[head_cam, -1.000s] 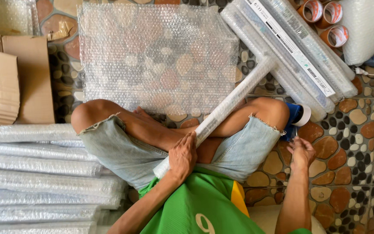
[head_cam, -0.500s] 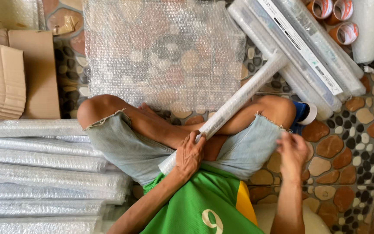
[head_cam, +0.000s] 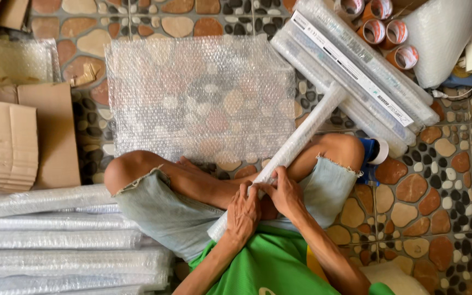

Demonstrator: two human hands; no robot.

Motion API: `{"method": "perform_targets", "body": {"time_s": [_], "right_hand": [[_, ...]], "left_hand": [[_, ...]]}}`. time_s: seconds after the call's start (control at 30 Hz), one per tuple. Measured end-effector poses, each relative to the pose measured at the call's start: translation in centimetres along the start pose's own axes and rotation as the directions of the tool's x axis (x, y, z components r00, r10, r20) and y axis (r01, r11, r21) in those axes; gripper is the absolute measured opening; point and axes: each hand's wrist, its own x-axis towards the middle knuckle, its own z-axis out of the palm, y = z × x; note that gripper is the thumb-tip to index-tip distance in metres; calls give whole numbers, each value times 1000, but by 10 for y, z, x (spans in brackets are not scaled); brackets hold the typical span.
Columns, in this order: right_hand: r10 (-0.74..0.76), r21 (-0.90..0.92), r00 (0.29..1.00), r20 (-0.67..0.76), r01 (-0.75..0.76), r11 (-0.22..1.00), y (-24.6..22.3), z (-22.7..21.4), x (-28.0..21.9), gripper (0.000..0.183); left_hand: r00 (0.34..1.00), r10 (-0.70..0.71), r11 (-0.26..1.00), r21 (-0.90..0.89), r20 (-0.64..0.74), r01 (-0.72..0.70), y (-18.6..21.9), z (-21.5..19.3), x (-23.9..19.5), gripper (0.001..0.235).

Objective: The person sits on the floor and repeatedly rolls sheets of bubble wrap into tight cylinders. They use a blue tape dispenser to secure the end of each roll and place the finished rolls on the floor beside them.

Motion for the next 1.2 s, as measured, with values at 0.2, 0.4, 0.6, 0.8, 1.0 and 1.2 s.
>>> {"method": "perform_targets", "body": {"time_s": [0.2, 0.4, 0.6, 0.8, 1.0, 1.2], "right_hand": [[-37, -89, 993, -112, 27, 996, 57, 16, -7, 27], [116, 801, 992, -38, -39, 598, 1, -31, -27, 100], [257, 592, 936, -242, -67, 803, -48, -140, 0, 82], [-130, -148, 875, -466, 68, 987, 6, -308, 95, 75], [-295, -529, 847, -442, 19, 848, 153, -328, 275, 83], [-620, -707, 482, -619, 2, 708, 195, -246, 298, 68]], "left_hand": [[994, 24, 992, 123, 105, -37, 8, -28, 10, 73], [989, 128, 972, -190, -77, -141, 20, -52, 3, 72], [921, 389, 903, -207, 24, -376, 71, -76, 58, 97], [976, 82, 965, 230, 204, -129, -36, -23, 111, 71], [925, -195, 756, 651, 325, -70, -138, 31, 125, 91], [890, -314, 795, 604, 330, 56, -136, 18, 135, 122]]}}
